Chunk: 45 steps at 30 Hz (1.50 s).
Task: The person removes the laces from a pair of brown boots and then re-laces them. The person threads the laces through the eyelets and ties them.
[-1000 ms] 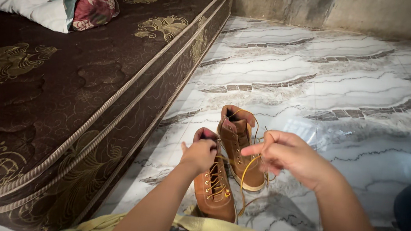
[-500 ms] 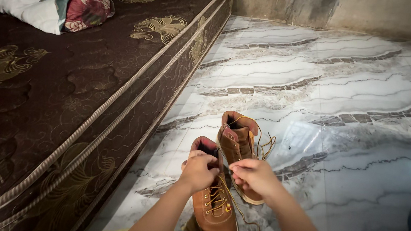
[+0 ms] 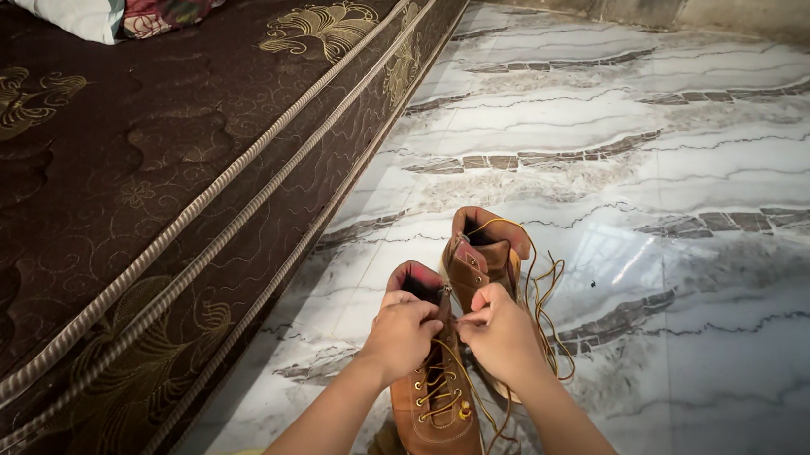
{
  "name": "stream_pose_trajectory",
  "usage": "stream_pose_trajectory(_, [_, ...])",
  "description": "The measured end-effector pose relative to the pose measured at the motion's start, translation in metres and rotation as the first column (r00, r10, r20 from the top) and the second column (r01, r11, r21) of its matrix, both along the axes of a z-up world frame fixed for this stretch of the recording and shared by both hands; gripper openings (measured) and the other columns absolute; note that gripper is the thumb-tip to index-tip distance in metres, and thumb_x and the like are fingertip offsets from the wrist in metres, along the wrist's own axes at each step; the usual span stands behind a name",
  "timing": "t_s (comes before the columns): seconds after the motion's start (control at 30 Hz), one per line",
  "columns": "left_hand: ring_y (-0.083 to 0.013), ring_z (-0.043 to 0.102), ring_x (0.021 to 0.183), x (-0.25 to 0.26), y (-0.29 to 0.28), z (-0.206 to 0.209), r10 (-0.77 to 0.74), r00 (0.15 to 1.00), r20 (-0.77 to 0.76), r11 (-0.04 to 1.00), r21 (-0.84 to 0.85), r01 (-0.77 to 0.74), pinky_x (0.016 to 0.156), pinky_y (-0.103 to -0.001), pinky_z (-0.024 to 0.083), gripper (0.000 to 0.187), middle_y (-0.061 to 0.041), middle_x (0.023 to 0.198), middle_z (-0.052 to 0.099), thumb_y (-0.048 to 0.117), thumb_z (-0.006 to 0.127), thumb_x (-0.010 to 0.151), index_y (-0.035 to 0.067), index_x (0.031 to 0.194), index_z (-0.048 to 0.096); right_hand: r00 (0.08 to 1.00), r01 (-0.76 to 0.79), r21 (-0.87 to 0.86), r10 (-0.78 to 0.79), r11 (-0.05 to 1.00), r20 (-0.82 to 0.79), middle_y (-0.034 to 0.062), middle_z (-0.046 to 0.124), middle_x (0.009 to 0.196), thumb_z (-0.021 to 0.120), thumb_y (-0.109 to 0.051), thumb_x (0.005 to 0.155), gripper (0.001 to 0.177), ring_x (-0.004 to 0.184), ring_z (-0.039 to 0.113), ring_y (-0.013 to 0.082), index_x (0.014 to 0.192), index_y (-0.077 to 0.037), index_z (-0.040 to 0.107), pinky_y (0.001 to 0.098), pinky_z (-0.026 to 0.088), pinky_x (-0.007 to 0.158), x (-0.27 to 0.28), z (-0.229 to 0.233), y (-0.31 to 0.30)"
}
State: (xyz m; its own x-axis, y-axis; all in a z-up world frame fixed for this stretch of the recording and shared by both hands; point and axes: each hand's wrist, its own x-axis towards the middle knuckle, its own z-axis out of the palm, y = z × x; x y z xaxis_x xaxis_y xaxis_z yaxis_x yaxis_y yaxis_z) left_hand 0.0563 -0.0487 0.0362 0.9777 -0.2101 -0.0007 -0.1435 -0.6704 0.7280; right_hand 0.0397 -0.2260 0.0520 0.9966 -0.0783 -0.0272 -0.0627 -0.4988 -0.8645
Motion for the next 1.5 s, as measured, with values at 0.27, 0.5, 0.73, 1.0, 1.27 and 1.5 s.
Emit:
stream_pose_trajectory(0.27, [-0.0290,0.055,0.117,0.009,0.005,-0.015,-0.061,0.992,0.113,0.996,-0.062,0.069,0.101,-0.037,0.046,0.021,-0.012,0.109,0.069,0.014,0.068,0.089,0.008,0.107,0.076,0.973,-0.197,-0.262,0.221,0.945,0.064,0.0104,0.079,0.081,0.073,-0.007,0.080,0.030,0.079,0.076,0.0269,0.101,-0.007,0.052,0.0373,0.055,0.070,0.012,0.022,0.000])
stream_pose_trajectory(0.5, [-0.0258,0.059,0.116,0.009,-0.002,0.016,-0.005,0.999,0.033,0.997,0.073,0.003,0.100,-0.035,0.050,0.012,-0.007,0.110,0.069,0.012,0.071,0.082,0.011,0.093,0.075,0.949,-0.308,-0.259,0.315,0.915,-0.018,0.0108,0.077,0.082,0.078,-0.006,0.075,0.033,0.077,0.076,0.0255,0.102,-0.006,0.060,0.0369,0.057,0.070,0.026,0.020,-0.003])
stream_pose_trajectory(0.73, [-0.0327,0.067,0.101,-0.011,0.013,0.086,0.090,0.963,0.254,0.973,0.183,-0.139,0.086,-0.047,0.051,0.015,-0.009,0.101,0.073,0.011,0.068,0.079,0.019,0.086,0.079,0.914,-0.365,-0.346,0.404,0.865,0.045,0.0093,0.073,0.088,0.086,-0.021,0.072,0.055,0.080,0.071,0.0250,0.123,-0.012,0.068,0.0355,0.054,0.071,0.038,0.049,-0.006])
stream_pose_trajectory(1.0, [-0.0291,0.069,0.079,-0.007,0.026,0.245,0.278,0.738,0.615,0.909,-0.416,0.005,0.074,-0.039,0.055,0.009,-0.015,0.084,0.069,0.011,0.060,0.096,0.002,0.095,0.062,0.846,-0.466,-0.320,0.521,0.825,0.111,0.0014,0.078,0.092,0.071,-0.029,0.089,0.029,0.087,0.073,0.0135,0.111,-0.012,0.080,0.0303,0.055,0.080,0.048,0.057,0.020])
stream_pose_trajectory(1.27, [-0.0136,0.064,0.086,0.007,0.055,0.257,0.297,0.921,0.252,0.537,-0.842,0.057,0.074,-0.030,0.055,0.017,-0.003,0.091,0.066,0.016,0.051,0.102,0.003,0.099,0.060,0.953,-0.300,-0.263,0.298,0.917,-0.051,0.0110,0.071,0.070,0.044,-0.038,0.108,0.051,0.052,0.064,0.0197,0.090,0.002,0.068,0.0338,0.055,0.050,0.055,0.207,0.025])
stream_pose_trajectory(1.5, [-0.0305,0.069,0.110,0.014,0.030,0.112,0.102,0.981,0.163,0.922,-0.386,-0.031,0.093,-0.044,0.055,0.056,-0.015,0.128,0.063,0.004,0.063,0.082,0.007,0.136,0.049,0.915,-0.396,-0.142,0.402,0.907,0.019,0.0053,0.067,0.073,0.053,-0.033,0.103,0.039,0.062,0.062,0.0133,0.086,-0.003,0.070,0.0299,0.051,0.053,0.005,0.276,0.031])
